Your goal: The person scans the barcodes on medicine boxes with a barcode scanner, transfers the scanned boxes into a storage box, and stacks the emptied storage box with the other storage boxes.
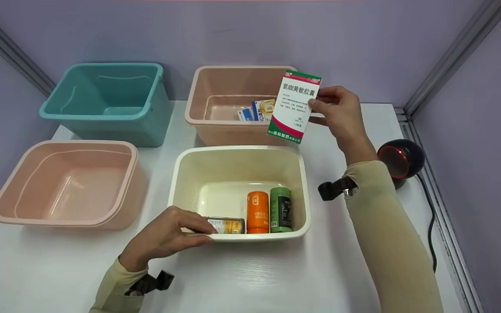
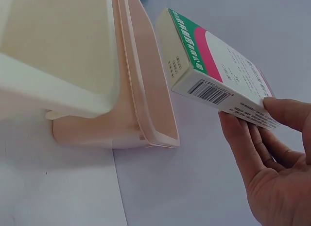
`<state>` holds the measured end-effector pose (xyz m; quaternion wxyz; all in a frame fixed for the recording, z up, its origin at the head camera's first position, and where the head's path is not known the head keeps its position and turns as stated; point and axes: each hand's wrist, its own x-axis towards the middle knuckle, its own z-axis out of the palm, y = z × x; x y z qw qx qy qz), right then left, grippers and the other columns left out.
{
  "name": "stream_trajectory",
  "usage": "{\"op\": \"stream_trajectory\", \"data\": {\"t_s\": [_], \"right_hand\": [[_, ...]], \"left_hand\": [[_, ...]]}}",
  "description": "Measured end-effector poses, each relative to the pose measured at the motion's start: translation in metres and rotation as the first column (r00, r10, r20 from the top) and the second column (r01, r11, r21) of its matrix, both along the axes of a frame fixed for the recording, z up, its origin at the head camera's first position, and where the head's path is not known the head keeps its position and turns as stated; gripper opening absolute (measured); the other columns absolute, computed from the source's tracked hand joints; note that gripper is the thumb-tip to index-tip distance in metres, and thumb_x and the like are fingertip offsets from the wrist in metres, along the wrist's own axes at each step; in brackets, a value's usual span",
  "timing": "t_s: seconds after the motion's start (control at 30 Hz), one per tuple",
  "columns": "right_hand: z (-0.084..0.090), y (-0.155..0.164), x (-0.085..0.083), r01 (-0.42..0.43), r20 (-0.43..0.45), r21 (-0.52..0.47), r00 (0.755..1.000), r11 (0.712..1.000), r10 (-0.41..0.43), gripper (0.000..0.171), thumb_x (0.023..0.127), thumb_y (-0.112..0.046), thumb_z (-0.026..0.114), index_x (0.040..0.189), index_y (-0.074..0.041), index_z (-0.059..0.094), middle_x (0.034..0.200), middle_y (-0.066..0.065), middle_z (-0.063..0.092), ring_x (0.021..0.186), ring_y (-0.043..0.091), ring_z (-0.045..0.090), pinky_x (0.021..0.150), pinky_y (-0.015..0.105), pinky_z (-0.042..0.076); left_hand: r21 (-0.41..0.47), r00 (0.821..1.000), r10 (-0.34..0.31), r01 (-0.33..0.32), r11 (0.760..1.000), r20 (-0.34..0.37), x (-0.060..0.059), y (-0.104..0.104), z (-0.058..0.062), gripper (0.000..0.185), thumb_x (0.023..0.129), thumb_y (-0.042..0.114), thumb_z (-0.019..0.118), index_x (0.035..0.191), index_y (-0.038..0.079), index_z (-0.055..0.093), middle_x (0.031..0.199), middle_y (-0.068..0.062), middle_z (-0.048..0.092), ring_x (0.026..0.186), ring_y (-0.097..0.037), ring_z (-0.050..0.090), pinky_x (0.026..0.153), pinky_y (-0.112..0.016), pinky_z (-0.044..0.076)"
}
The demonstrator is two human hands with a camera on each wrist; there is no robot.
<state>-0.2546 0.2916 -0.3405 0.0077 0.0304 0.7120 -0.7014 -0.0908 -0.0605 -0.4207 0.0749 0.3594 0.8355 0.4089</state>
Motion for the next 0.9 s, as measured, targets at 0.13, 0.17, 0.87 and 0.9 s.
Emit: {"op": "stream_trajectory", "data": {"t_s": [0.13,0.17,0.87,0.9], "right_hand": [[-0.002,-0.007,-0.004,0.003,0.026,-0.014,1.000,1.000,-0.003,0.046,0.088,-0.013,0.075,0.126,-0.001,0.051,0.116,0.014,0.054,0.098,0.025,0.063,0.075,0.030,0.055],[-0.003,-0.009,-0.005,0.004,0.031,-0.023,1.000,1.000,-0.003,0.045,0.088,-0.012,0.074,0.125,0.000,0.051,0.116,0.014,0.054,0.097,0.025,0.063,0.075,0.031,0.055],[0.002,-0.047,-0.031,0.122,0.238,-0.124,0.967,0.985,-0.090,0.036,0.089,-0.006,0.070,0.118,-0.001,0.050,0.115,0.015,0.057,0.088,0.024,0.069,0.075,0.033,0.055],[0.002,-0.049,-0.032,0.122,0.237,-0.129,0.967,0.984,-0.089,0.036,0.089,-0.006,0.070,0.118,0.000,0.050,0.115,0.016,0.057,0.087,0.023,0.069,0.075,0.033,0.055]], "left_hand": [[0.016,1.000,-0.009,0.009,1.000,-0.003,0.000,-0.001,0.000,0.008,0.085,0.019,0.079,0.091,0.014,0.080,0.086,0.011,0.071,0.074,0.003,0.059,0.068,-0.028,0.052],[0.017,1.000,-0.011,0.011,1.000,-0.005,-0.001,-0.001,0.000,0.008,0.085,0.019,0.079,0.091,0.014,0.080,0.086,0.011,0.071,0.074,0.003,0.059,0.068,-0.028,0.052],[0.017,1.000,-0.014,0.014,1.000,-0.012,-0.004,-0.003,-0.002,0.007,0.084,0.017,0.079,0.091,0.013,0.080,0.087,0.010,0.071,0.076,0.002,0.060,0.069,-0.023,0.051],[0.017,1.000,-0.013,0.013,1.000,-0.014,-0.004,-0.003,-0.002,0.007,0.085,0.017,0.079,0.091,0.013,0.080,0.087,0.010,0.071,0.075,0.002,0.059,0.069,-0.023,0.051]]}}
